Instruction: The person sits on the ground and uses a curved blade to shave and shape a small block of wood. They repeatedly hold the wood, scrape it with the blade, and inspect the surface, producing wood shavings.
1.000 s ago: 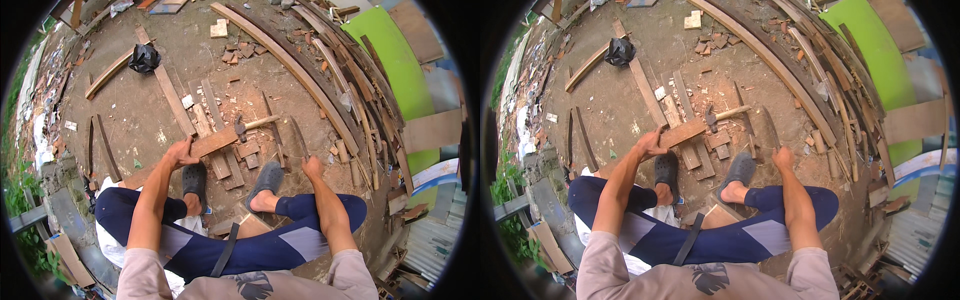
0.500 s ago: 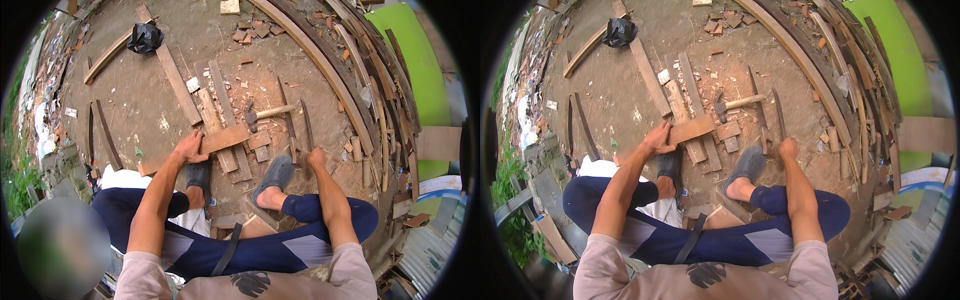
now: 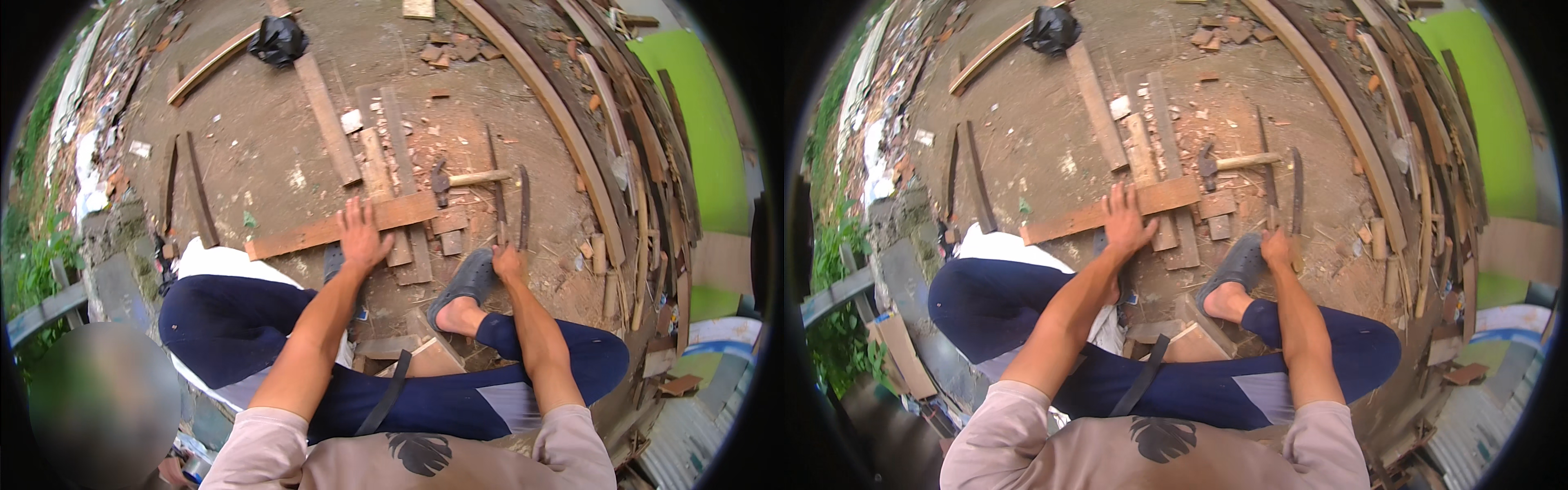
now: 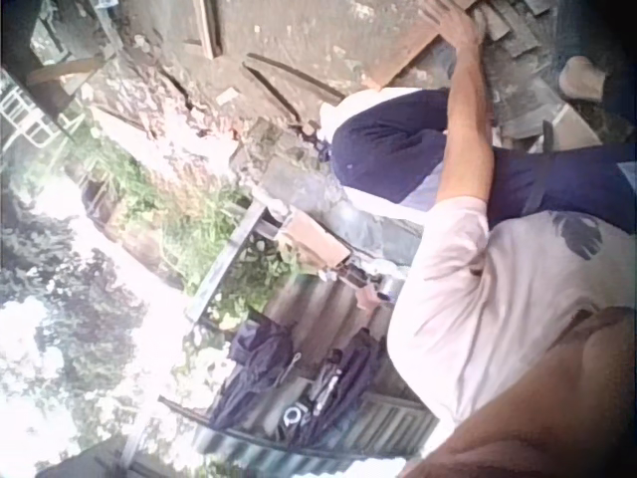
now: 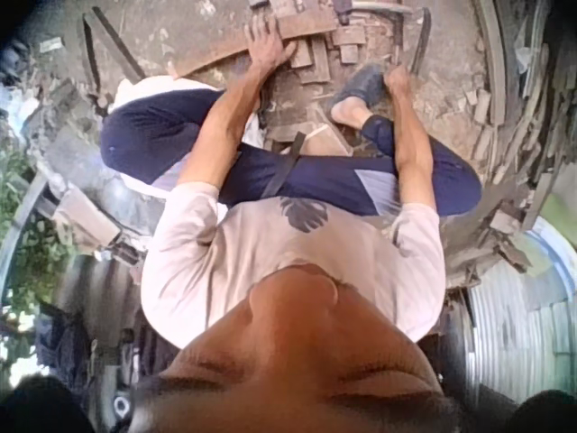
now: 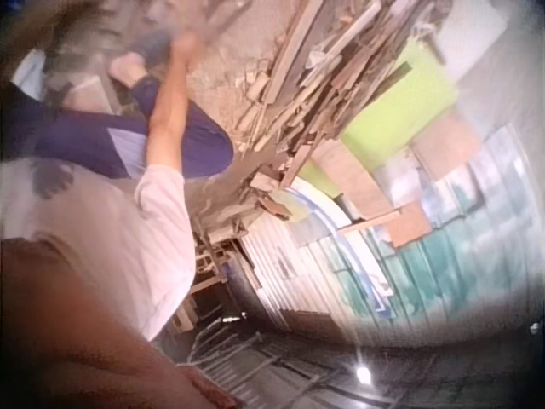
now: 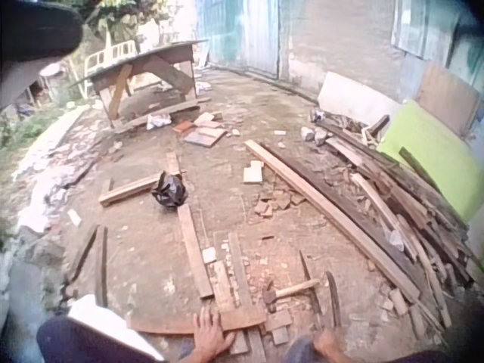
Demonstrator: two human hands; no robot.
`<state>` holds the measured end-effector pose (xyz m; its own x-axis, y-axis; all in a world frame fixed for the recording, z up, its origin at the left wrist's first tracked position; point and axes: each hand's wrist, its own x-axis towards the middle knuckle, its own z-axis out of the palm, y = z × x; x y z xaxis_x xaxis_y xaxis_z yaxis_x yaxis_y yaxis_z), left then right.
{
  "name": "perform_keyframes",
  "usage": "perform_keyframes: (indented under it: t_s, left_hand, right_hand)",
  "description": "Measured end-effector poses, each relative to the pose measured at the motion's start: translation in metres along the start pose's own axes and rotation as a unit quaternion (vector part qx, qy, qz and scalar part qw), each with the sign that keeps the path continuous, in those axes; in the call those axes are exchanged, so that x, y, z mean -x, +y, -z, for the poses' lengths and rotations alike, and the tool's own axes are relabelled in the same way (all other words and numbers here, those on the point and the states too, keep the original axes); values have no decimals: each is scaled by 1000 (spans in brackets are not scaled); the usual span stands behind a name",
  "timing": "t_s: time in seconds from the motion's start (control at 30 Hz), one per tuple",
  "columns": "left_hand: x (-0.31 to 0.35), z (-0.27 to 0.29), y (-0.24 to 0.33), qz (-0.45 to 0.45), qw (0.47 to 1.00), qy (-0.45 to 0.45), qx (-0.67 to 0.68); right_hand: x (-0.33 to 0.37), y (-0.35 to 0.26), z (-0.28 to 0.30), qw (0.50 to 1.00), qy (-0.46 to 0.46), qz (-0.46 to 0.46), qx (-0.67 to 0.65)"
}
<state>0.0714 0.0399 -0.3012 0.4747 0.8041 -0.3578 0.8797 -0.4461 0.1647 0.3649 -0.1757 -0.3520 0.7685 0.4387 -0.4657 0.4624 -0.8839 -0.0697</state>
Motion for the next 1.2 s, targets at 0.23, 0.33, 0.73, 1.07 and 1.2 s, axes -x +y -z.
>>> perform_keyframes:
  t_s: [0.23, 0.33, 0.73, 1.07, 1.2]
  left_hand:
    - [5, 0, 3, 10, 998, -45, 32]
    - [0, -2, -2, 12, 997, -69, 14]
    - [-23, -22, -36, -108, 991, 72, 15]
    - [-47, 2, -3, -104, 994, -38, 1]
    - [-58, 7, -7, -95, 991, -91, -23]
  right_hand:
    - [-57, 41, 38, 965, -228, 128, 20]
    - [-65, 37, 113, 950, -283, 122, -41]
    - [105, -54, 353, 956, -51, 77, -279]
    - [162, -82, 318, 823, -73, 115, -552]
    - [169, -84, 316, 897, -57, 146, -412]
